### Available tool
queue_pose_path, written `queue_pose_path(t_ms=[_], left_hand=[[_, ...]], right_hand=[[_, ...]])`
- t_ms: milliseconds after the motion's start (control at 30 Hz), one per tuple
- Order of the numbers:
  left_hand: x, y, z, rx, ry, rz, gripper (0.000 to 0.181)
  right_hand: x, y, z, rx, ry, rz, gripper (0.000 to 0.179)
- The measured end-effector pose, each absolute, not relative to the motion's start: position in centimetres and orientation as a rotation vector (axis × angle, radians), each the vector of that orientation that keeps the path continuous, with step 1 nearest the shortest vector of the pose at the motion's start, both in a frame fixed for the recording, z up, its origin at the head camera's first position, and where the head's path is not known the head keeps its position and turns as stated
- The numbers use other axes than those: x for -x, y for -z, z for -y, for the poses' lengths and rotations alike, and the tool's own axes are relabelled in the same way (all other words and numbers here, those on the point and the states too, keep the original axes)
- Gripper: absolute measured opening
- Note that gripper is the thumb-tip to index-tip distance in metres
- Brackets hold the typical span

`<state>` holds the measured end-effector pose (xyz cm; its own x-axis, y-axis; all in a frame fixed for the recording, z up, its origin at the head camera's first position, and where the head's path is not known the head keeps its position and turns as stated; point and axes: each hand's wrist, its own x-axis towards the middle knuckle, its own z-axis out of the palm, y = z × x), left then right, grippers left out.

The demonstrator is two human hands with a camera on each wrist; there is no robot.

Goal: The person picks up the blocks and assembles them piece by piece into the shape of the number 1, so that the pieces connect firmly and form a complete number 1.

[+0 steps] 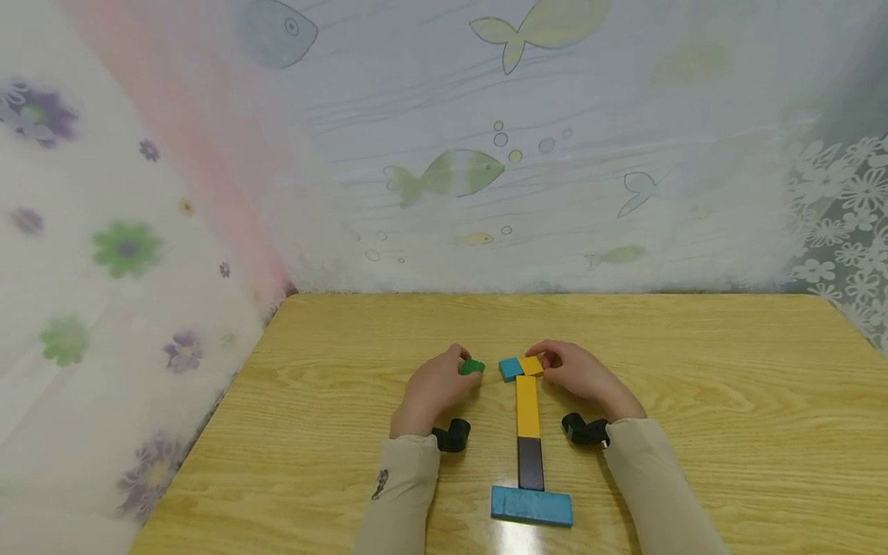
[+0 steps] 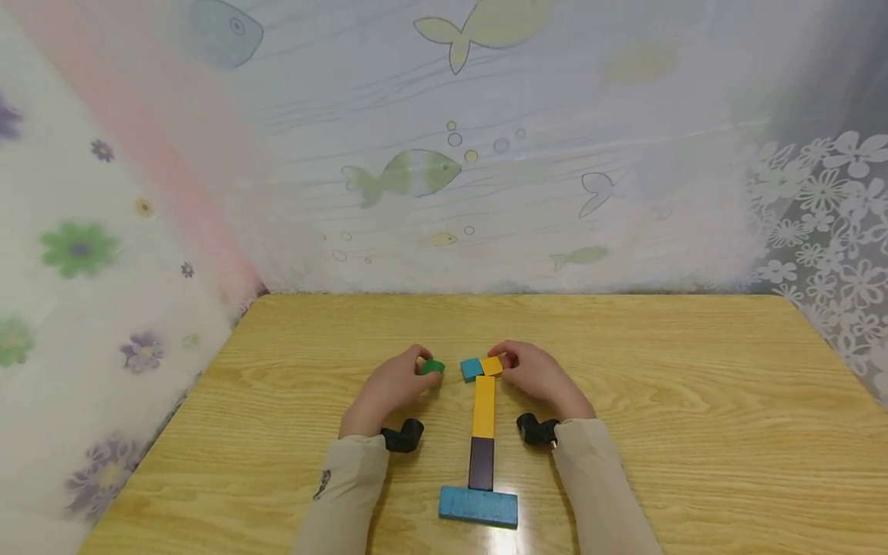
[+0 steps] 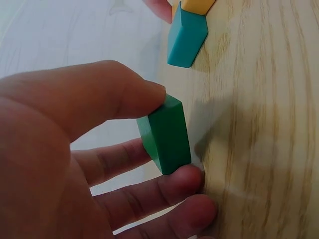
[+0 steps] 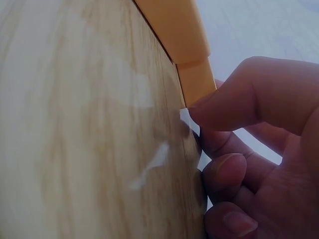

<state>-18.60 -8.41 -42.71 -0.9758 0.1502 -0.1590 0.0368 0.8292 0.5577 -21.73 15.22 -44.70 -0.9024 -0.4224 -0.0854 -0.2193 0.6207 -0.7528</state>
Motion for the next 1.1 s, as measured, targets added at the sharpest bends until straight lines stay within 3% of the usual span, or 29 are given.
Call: queue_pose_path(t_ms=[1100], left_hand=[[18.5, 43.1, 6.6, -0.279, -0.782, -2.853, 0.032]], right_hand=[[21.6, 44.6, -15.2, 0.53, 1.165, -2.591, 0.035]])
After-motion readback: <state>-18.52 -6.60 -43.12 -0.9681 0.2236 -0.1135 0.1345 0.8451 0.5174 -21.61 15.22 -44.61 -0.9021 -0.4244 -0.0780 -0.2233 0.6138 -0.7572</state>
